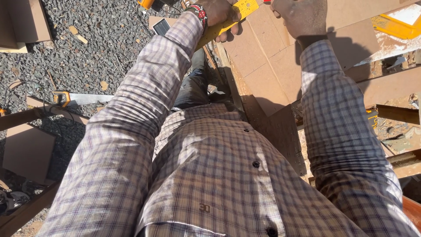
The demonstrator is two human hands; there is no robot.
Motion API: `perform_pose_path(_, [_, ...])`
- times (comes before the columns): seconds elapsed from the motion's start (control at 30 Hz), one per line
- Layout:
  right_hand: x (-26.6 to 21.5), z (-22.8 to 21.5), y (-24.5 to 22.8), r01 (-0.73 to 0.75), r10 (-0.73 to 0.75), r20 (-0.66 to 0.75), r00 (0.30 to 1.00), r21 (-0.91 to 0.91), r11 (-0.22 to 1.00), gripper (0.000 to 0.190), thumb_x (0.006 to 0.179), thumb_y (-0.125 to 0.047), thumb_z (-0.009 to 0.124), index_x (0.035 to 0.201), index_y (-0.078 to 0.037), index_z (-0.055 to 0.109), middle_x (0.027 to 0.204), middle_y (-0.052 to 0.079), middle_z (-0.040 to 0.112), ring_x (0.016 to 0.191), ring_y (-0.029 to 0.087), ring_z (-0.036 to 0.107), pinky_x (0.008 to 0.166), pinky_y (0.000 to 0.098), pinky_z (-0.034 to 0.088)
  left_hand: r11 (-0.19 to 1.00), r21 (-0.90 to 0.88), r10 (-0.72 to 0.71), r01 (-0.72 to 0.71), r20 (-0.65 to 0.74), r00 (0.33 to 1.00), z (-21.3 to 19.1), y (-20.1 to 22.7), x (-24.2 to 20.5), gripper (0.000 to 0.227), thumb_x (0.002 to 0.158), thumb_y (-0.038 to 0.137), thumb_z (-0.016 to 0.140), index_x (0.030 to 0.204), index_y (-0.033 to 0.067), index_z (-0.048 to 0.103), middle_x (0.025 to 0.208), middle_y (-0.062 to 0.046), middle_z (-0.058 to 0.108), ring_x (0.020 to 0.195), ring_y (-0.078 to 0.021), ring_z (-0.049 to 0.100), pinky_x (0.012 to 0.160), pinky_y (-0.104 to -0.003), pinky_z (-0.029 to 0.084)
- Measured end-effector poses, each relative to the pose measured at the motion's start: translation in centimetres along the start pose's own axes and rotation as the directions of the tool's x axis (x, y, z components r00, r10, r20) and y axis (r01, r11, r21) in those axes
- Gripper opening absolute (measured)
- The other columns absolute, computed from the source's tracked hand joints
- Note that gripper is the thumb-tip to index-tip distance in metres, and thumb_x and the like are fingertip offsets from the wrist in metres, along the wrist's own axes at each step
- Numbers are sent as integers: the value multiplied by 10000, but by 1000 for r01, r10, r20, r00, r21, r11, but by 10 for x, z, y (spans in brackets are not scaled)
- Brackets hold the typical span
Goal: The person marks lines on a wood panel using a pencil and a yellow square tool.
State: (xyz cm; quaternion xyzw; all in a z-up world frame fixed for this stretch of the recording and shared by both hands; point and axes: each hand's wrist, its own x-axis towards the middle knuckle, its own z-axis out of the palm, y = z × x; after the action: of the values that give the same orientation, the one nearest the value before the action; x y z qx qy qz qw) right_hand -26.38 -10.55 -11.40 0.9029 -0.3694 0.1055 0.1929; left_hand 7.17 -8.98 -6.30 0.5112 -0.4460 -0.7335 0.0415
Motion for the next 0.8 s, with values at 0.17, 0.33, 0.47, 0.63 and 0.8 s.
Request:
perform_pose_path(0.17, [22, -40, -17, -585, 384, 445, 809, 552, 594, 374, 1169, -151, 829, 959, -199, 523, 843, -55, 537, 684, 150, 403, 602, 414, 296, 998, -67, 13, -11, 30, 999, -2, 0, 1, 509, 1243, 211, 486, 1718, 30, 462, 923, -50, 774, 608, -154, 691, 541, -305, 611])
perform_pose_path(0.33, [38, -64, -26, -736, 490, 574, 655, 633, 242, 302, 1111, -223, 874, 960, -174, 617, 874, -36, 640, 684, 134, 496, 594, 401, 377, 999, -35, -12, 10, -45, 999, -6, -6, 16, 445, 1232, 217, 579, 1627, 25, 504, 943, -115, 868, 576, -205, 780, 526, -381, 698])
perform_pose_path(0.47, [38, -63, -27, -740, 492, 582, 647, 634, 224, 303, 1143, -235, 905, 1018, -154, 641, 837, -29, 648, 647, 132, 514, 547, 383, 385, 998, -54, 15, -17, -21, 1000, -3, -9, 18, 462, 1228, 200, 580, 1646, 30, 484, 922, -133, 860, 583, -238, 780, 507, -405, 671])
perform_pose_path(0.63, [41, -68, -27, -796, 491, 651, 580, 580, 171, 288, 1150, -260, 911, 1002, -176, 679, 758, -64, 593, 576, 99, 455, 504, 363, 347, 999, -12, 35, -36, -69, 997, -1, -4, 10, 521, 1220, 195, 603, 1688, 3, 477, 931, -142, 878, 579, -227, 802, 504, -395, 700])
perform_pose_path(0.8, [43, -69, -27, -769, 457, 632, 626, 595, 232, 328, 1195, -295, 934, 1015, -174, 688, 802, -49, 593, 630, 126, 472, 549, 380, 368, 994, 94, 60, -55, -58, 996, -3, -7, 14, 483, 1228, 225, 567, 1629, -42, 534, 982, -100, 895, 651, -218, 840, 593, -391, 772])
